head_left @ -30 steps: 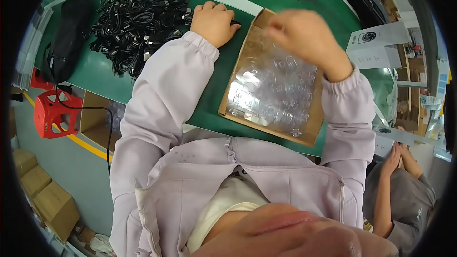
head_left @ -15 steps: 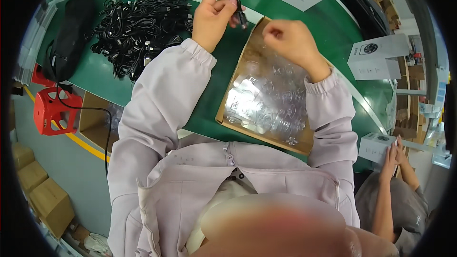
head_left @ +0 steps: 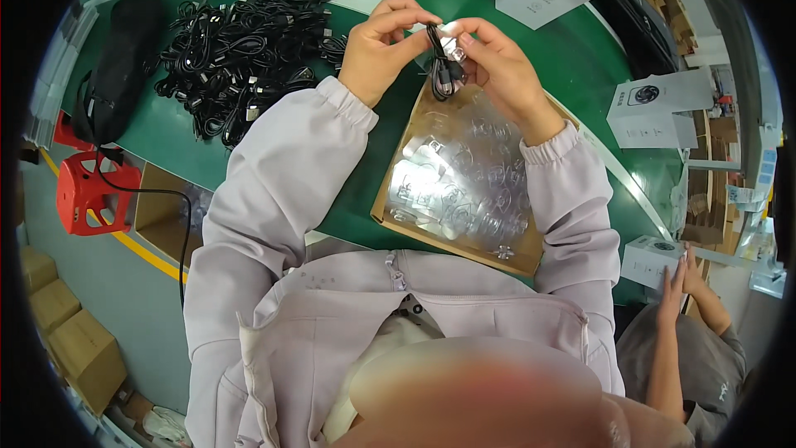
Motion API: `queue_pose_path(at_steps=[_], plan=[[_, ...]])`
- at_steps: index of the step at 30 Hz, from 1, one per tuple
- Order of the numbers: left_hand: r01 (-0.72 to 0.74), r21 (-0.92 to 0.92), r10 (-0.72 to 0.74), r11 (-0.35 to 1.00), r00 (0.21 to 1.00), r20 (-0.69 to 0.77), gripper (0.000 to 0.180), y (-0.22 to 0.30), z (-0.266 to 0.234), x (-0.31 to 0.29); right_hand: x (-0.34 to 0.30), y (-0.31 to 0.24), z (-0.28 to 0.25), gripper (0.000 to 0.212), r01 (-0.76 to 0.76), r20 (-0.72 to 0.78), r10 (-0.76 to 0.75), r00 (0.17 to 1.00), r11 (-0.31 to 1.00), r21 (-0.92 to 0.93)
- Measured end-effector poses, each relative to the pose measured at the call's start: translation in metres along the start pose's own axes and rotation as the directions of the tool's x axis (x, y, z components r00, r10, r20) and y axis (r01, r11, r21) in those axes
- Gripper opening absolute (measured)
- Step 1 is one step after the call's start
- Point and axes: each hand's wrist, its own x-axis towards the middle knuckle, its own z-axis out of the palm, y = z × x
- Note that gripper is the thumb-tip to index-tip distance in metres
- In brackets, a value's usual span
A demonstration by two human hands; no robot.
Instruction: The person packs cables and plastic mounts into product boxes by hand, dumps a bag of cables onto the workbench, and continues packaging the cables and mounts.
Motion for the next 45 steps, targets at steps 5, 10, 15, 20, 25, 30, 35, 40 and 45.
queue_pose_path(at_steps=[5, 10, 15, 20, 25, 30, 35, 40, 45], plan=[[-0.065, 0.208, 0.069, 0.976, 0.998, -0.008, 0.019, 0.000, 0.000, 0.001, -0.004, -0.006, 0.008, 0.028, -0.058, 0.032, 0.056, 0.998, 0.998, 0.038], [-0.244, 0.403, 0.277, 0.882, 0.961, -0.023, 0.032, 0.006, 0.000, -0.008, 0.009, -0.030, -0.010, 0.038, 0.166, -0.030, -0.178, 0.984, 0.960, -0.226], [-0.327, 0.474, 0.353, 0.818, 0.935, 0.036, 0.031, 0.003, 0.004, -0.008, 0.083, -0.121, -0.082, 0.031, 0.262, -0.118, -0.964, 0.238, 0.181, -0.948], [-0.313, 0.469, 0.331, 0.826, 0.943, 0.045, 0.030, 0.001, 0.002, -0.008, 0.111, -0.146, -0.113, 0.033, -0.098, -0.068, -0.756, 0.651, 0.004, -0.995], [-0.327, 0.485, 0.329, 0.811, 0.941, 0.082, 0.028, 0.001, 0.003, -0.005, 0.104, -0.160, -0.137, 0.041, 0.072, 0.017, -0.379, 0.925, 0.131, -0.989], [-0.381, 0.518, 0.373, 0.766, 0.919, 0.124, 0.028, 0.002, 0.003, -0.005, 0.119, -0.159, -0.116, 0.042, -0.050, -0.054, -0.062, 0.997, 0.067, -0.997], [-0.424, 0.638, 0.447, 0.642, 0.884, 0.138, 0.027, 0.008, -0.001, -0.003, 0.132, -0.142, -0.118, 0.048, -0.128, -0.128, -0.002, 0.992, -0.057, -0.990], [-0.283, 0.931, 0.267, 0.229, 0.938, 0.220, 0.034, 0.001, -0.012, -0.003, 0.141, -0.104, -0.127, 0.046, -0.311, -0.231, -0.325, 0.917, -0.221, -0.924], [-0.150, 0.988, 0.016, 0.045, 0.989, 0.149, 0.046, 0.001, -0.020, -0.006, 0.118, -0.074, -0.129, 0.028, -0.076, 0.059, -0.771, 0.634, -0.137, -0.988]])
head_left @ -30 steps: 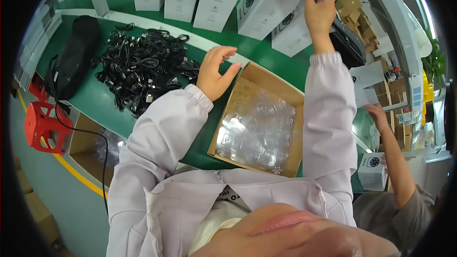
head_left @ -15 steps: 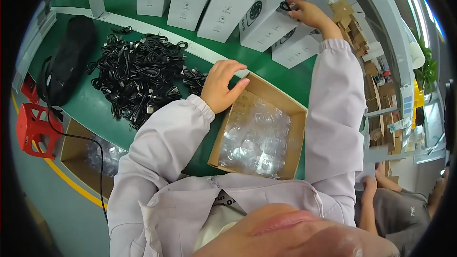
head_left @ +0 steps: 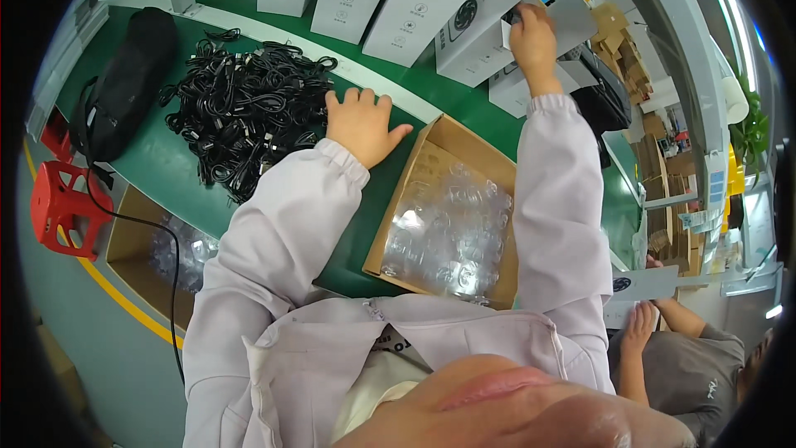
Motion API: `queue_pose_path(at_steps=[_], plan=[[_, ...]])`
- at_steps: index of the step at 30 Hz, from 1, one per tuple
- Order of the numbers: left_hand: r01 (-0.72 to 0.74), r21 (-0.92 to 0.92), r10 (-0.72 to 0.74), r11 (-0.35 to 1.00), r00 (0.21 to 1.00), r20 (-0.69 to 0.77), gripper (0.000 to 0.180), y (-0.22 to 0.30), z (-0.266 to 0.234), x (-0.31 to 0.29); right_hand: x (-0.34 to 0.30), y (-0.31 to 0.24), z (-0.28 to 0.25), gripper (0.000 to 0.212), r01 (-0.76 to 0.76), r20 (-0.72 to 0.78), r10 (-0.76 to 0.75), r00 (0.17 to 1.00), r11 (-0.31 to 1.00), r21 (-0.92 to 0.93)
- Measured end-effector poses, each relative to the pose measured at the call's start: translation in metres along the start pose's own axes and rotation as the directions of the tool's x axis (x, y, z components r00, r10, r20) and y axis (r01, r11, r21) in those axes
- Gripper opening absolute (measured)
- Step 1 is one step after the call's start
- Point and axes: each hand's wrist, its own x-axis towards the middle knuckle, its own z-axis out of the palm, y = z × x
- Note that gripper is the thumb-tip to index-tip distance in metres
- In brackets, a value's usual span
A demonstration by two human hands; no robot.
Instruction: The person packs cables and plastic mounts into product boxes by hand, dumps a bag of cables onto the workbench, and continues packaging the cables and mounts.
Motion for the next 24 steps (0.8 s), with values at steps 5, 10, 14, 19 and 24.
queue_pose_path(at_steps=[5, 10, 14, 19, 24], plan=[[0.078, -0.032, -0.073, 0.996, 0.990, 0.123, 0.051, -0.007, -0.007, 0.002, -0.029, 0.009, 0.003, 0.027, -0.037, 0.010, 0.036, 0.999, 0.990, 0.133], [-0.050, -0.037, 0.058, 0.998, 0.961, 0.269, 0.050, -0.011, -0.011, -0.002, -0.028, 0.011, 0.000, 0.033, -0.071, 0.198, 0.031, 0.980, 0.978, 0.197], [-0.153, -0.081, 0.173, 0.985, 0.898, 0.404, 0.042, -0.011, -0.020, 0.003, -0.026, 0.028, 0.002, 0.033, 0.005, 0.141, -0.044, 0.989, 0.964, 0.267], [-0.046, -0.181, 0.071, 0.982, 0.989, 0.133, 0.033, -0.009, 0.007, 0.012, -0.035, -0.028, -0.056, 0.032, 0.055, -0.124, -0.062, 0.990, 0.997, -0.056], [0.165, -0.452, -0.179, 0.877, 0.984, 0.012, 0.039, -0.003, -0.026, 0.010, -0.088, -0.120, -0.111, 0.026, 0.013, 0.457, -0.161, 0.875, 0.951, 0.310]])
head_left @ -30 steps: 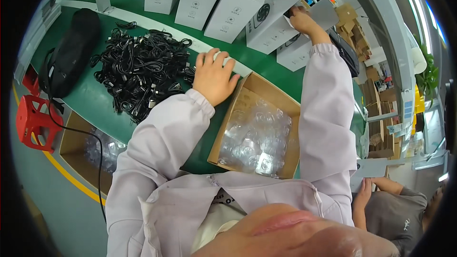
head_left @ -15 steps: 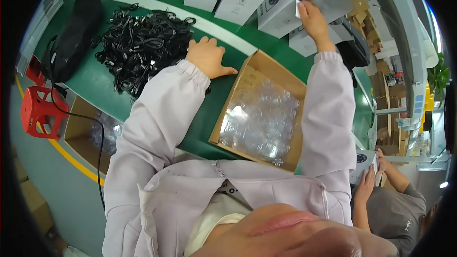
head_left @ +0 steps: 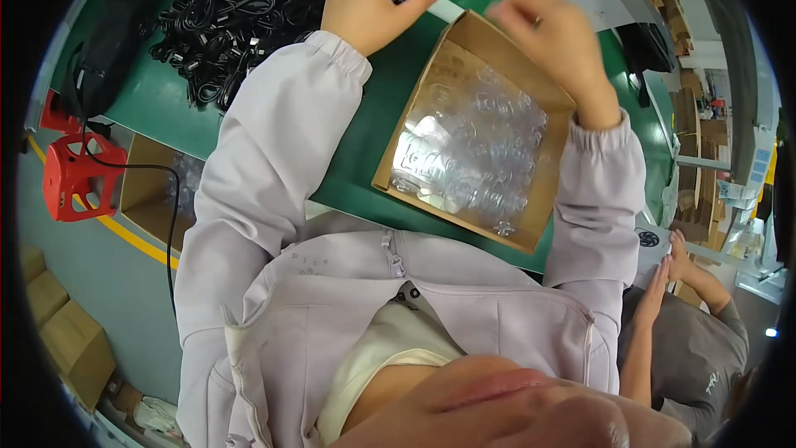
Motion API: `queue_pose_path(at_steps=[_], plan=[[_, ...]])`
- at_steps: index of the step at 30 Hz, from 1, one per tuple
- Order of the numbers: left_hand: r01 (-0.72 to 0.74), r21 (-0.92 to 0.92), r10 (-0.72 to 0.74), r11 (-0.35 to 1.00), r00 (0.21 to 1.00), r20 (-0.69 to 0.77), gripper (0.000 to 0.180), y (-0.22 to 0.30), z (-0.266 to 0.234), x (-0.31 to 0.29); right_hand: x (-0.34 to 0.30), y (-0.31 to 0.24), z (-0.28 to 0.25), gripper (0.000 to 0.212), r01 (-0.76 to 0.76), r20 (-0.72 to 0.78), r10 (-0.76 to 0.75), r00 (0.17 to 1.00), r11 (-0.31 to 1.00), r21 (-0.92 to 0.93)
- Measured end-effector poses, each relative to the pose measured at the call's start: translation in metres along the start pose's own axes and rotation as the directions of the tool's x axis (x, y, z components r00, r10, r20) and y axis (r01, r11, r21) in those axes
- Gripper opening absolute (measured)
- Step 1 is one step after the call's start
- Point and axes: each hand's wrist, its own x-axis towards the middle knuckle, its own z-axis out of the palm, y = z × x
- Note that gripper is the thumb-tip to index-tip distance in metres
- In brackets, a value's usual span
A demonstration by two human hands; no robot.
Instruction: The person packs cables and plastic mounts into product boxes by hand, dumps a bag of cables onto the workbench, and continues packaging the cables and mounts.
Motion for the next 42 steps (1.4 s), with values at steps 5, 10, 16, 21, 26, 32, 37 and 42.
queue_pose_path(at_steps=[5, 10, 16, 21, 26, 32, 37, 42], plan=[[0.265, -0.807, -0.166, 0.528, 0.964, 0.208, 0.051, -0.007, 0.019, 0.012, -0.032, -0.016, 0.049, 0.046, 0.176, 0.552, -0.141, 0.822, 0.984, -0.010], [0.502, -0.848, -0.240, 0.172, 0.856, 0.458, 0.063, -0.006, 0.014, 0.010, -0.036, -0.001, 0.065, 0.049, 0.166, 0.404, -0.222, 0.887, 0.972, 0.169], [0.556, -0.813, -0.260, -0.174, 0.770, 0.582, 0.049, -0.005, 0.014, 0.005, -0.026, 0.005, 0.051, 0.023, -0.263, 0.485, -0.024, 0.874, 0.816, 0.515], [0.547, -0.813, -0.123, -0.200, 0.809, 0.575, 0.037, -0.003, 0.018, 0.001, -0.023, 0.010, 0.054, 0.008, -0.176, 0.005, 0.250, 0.968, 0.666, 0.725], [0.505, -0.843, -0.123, -0.183, 0.839, 0.530, 0.028, 0.003, 0.018, 0.002, -0.019, 0.004, 0.066, 0.017, -0.098, -0.197, 0.405, 0.893, 0.602, 0.792], [0.489, -0.837, -0.020, -0.246, 0.861, 0.509, 0.023, -0.004, 0.030, -0.003, -0.014, -0.007, 0.088, 0.019, 0.033, -0.429, 0.137, 0.893, 0.931, 0.364], [0.474, -0.879, -0.101, -0.054, 0.873, 0.477, 0.029, 0.012, 0.023, -0.007, -0.016, -0.009, 0.081, 0.037, 0.017, -0.367, 0.150, 0.918, 0.910, 0.415], [0.299, -0.954, -0.146, -0.034, 0.942, 0.301, 0.034, 0.016, 0.026, -0.010, -0.016, -0.006, 0.081, 0.038, -0.071, -0.353, 0.316, 0.881, 0.825, 0.561]])
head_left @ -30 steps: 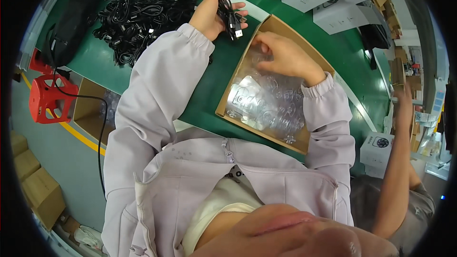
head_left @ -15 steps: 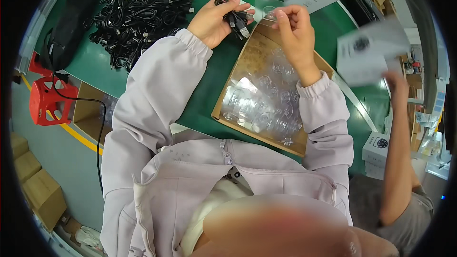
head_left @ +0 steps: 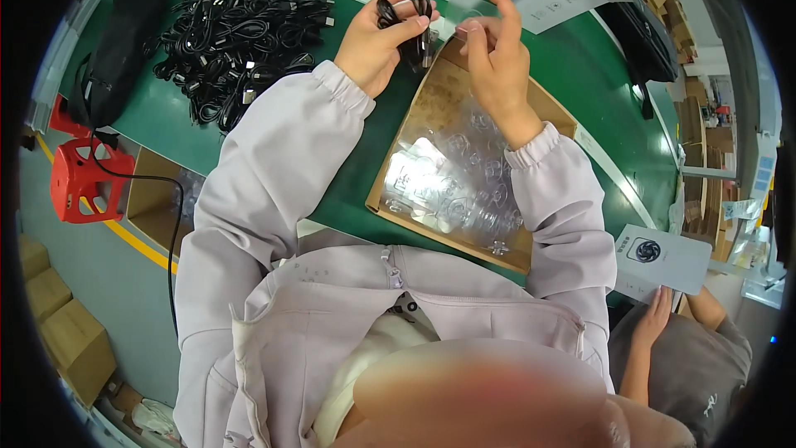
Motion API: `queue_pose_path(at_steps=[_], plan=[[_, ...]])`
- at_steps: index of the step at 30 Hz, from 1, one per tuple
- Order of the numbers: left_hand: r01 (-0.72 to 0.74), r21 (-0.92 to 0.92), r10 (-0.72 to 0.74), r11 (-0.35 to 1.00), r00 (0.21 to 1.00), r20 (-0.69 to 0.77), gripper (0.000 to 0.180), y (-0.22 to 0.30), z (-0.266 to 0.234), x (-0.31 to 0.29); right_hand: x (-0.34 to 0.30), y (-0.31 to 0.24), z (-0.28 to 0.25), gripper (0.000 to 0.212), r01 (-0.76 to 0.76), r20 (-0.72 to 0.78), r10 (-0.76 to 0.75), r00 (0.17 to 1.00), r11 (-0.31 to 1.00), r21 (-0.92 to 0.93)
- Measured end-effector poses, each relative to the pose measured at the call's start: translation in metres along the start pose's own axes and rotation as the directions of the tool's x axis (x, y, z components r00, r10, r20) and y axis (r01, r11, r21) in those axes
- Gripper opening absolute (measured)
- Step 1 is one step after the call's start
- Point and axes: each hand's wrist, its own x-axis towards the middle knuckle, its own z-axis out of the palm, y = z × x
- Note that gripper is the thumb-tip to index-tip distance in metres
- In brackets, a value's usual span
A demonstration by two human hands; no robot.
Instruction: The person packs cables and plastic mounts into product boxes by hand, dumps a bag of cables onto the workbench, and continues packaging the cables and mounts.
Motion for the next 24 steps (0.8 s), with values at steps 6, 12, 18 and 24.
queue_pose_path(at_steps=[6, 12, 18, 24], plan=[[-0.079, 0.064, 0.077, 0.995, 0.996, 0.034, 0.017, -0.005, -0.004, 0.001, 0.001, -0.004, 0.006, 0.036, 0.074, 0.224, -0.092, 0.970, 0.993, 0.090], [-0.032, 0.112, 0.030, 0.993, 0.999, 0.016, 0.013, 0.001, 0.003, 0.000, 0.004, -0.007, 0.004, 0.050, 0.133, 0.202, -0.146, 0.968, 0.988, 0.078], [0.070, 0.136, -0.063, 0.988, 0.997, -0.052, 0.022, -0.004, -0.003, 0.004, 0.029, 0.009, -0.019, 0.056, -0.006, 0.013, 0.002, 1.000, 0.956, 0.293], [0.031, 0.226, -0.015, 0.974, 0.997, -0.071, 0.027, -0.010, -0.018, 0.015, 0.164, 0.016, -0.104, 0.030, 0.282, -0.368, -0.419, 0.830, 0.884, -0.372]])
